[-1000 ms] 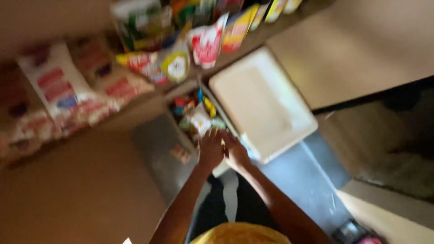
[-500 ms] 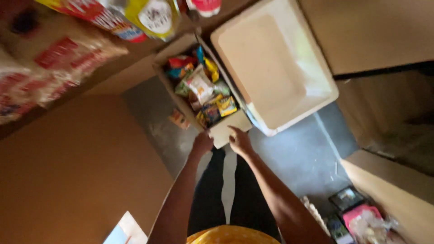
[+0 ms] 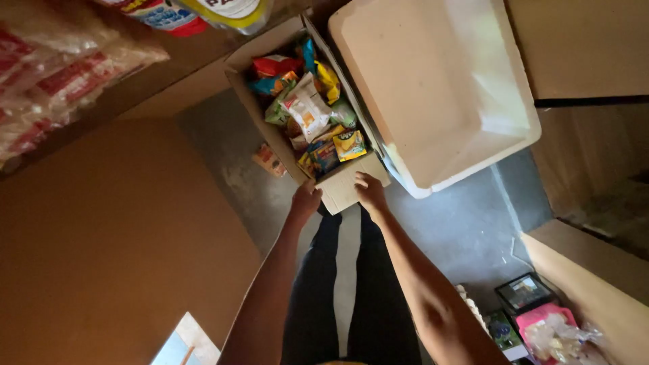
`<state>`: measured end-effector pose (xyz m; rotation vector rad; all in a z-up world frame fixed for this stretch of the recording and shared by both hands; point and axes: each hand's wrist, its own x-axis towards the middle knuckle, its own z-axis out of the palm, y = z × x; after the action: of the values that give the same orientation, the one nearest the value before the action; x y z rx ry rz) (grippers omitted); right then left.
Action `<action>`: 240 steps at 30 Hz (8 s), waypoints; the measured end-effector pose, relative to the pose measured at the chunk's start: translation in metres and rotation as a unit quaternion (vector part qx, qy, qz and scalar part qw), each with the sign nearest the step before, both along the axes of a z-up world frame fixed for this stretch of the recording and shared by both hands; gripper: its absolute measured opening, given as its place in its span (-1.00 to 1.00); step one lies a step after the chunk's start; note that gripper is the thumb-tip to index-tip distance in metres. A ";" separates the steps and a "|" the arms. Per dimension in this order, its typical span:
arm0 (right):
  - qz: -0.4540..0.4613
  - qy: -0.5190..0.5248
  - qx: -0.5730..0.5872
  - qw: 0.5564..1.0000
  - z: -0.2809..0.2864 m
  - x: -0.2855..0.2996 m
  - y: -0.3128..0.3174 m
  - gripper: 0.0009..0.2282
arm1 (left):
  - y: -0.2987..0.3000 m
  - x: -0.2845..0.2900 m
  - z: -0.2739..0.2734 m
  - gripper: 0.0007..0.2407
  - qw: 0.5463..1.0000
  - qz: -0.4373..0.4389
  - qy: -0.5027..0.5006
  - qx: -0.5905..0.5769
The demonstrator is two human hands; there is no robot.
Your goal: Organizing and restocking various condiments, seasoning packets, and canned goods on shelves in a storage room.
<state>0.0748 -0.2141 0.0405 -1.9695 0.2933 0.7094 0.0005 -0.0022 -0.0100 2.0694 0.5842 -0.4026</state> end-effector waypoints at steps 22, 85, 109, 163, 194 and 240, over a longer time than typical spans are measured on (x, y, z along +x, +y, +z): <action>-0.093 0.009 0.013 0.996 -0.166 0.050 0.015 -0.25 | -0.010 0.078 0.023 -0.72 0.974 0.170 0.069 -0.134; -0.055 -0.064 0.488 0.869 0.397 0.083 -0.055 -0.79 | -0.005 0.140 0.435 -0.49 0.798 -0.008 0.036 -0.601; -0.156 -0.097 0.635 0.751 0.522 0.110 -0.084 -0.60 | -0.051 0.176 0.490 -0.34 0.767 -0.280 -0.033 -0.576; -0.120 -0.417 0.464 0.772 0.595 0.132 -0.093 -0.79 | -0.127 0.198 0.635 -0.76 0.800 -0.224 -0.337 -0.443; -0.189 -0.623 0.257 0.715 0.597 0.116 -0.092 -0.91 | -0.176 0.179 0.688 -0.86 0.783 -0.136 -0.538 -0.281; -0.265 -0.544 0.206 0.769 0.528 0.114 -0.094 -0.76 | -0.170 0.186 0.647 -0.76 0.844 -0.173 -0.452 -0.231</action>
<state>0.1887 -0.3085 0.5686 -1.4541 -0.0452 -0.7211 0.1861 -0.1722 0.6369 1.6248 -0.4316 0.2424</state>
